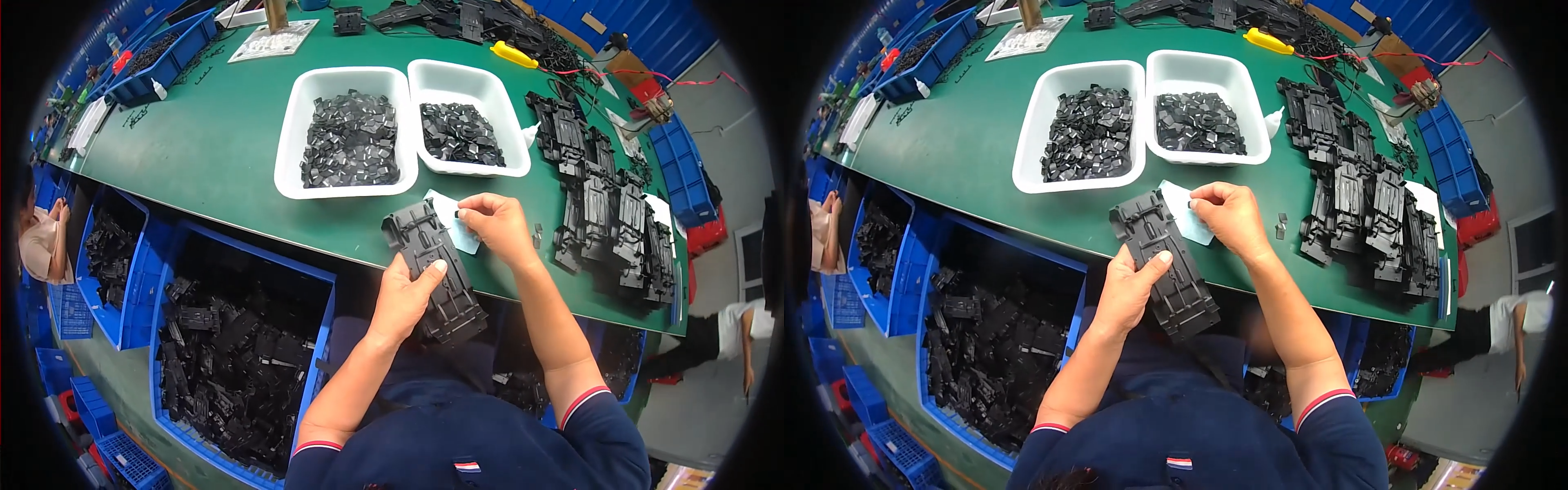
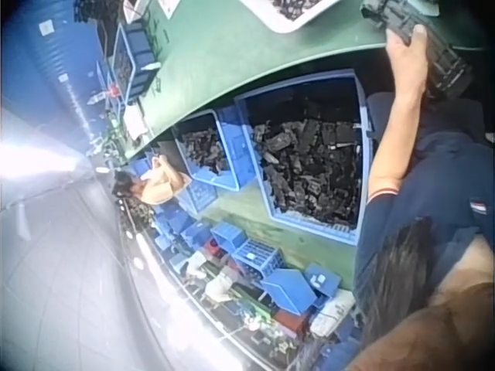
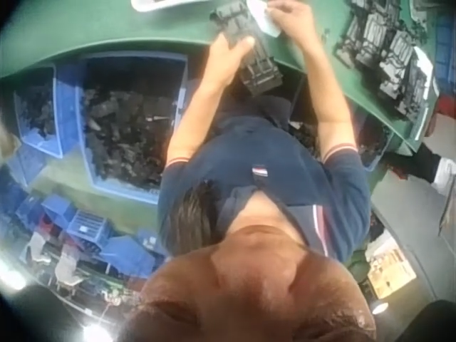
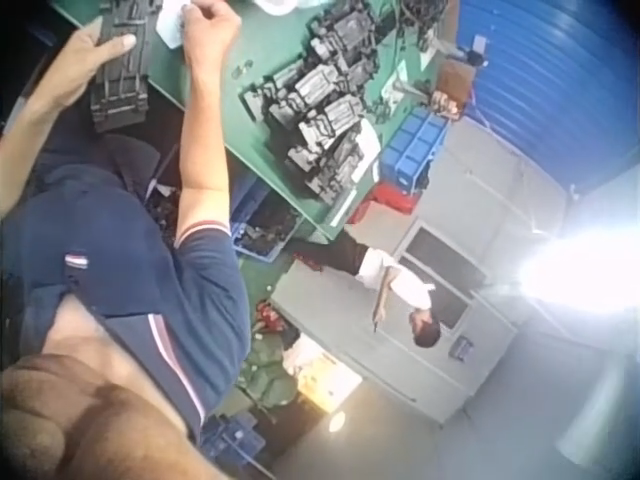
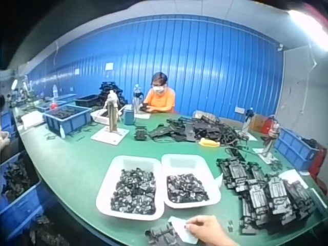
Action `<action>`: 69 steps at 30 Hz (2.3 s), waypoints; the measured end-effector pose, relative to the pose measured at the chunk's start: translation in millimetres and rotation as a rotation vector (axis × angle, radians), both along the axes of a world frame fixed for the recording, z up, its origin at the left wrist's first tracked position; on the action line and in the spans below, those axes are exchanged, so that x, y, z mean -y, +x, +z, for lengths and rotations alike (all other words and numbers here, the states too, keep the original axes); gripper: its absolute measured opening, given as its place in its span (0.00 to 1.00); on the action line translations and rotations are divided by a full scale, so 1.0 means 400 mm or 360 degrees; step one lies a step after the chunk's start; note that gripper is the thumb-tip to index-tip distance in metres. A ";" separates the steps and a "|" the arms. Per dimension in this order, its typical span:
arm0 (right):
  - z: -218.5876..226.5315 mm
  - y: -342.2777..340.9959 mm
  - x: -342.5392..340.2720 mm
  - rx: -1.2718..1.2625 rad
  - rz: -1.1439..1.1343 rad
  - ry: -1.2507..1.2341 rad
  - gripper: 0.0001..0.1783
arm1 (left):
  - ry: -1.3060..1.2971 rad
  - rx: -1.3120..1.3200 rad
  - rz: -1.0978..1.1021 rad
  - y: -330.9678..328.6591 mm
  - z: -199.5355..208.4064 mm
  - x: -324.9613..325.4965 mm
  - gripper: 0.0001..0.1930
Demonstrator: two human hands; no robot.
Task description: The person takes plastic car chassis bases from a bin, attaches small components to each chassis by hand, and stacks the assembled pieces on the workbench.
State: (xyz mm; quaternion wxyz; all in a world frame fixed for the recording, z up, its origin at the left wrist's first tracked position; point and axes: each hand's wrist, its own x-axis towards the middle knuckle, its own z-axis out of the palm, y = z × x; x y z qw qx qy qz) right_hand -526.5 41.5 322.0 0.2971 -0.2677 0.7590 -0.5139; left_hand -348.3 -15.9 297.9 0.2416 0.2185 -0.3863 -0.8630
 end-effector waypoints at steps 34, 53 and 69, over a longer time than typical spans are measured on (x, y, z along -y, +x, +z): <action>0.118 0.164 -0.100 -0.1386 0.0288 -0.0744 0.08 | -0.0518 0.0146 0.0237 0.014 0.038 -0.059 0.09; 0.107 0.254 -0.150 -0.1682 0.0509 -0.1088 0.19 | -0.1346 0.0177 0.0407 0.082 0.078 -0.118 0.07; 0.101 0.255 -0.148 -0.1676 0.0533 -0.1028 0.15 | -0.1424 0.0207 0.0431 0.080 0.074 -0.117 0.07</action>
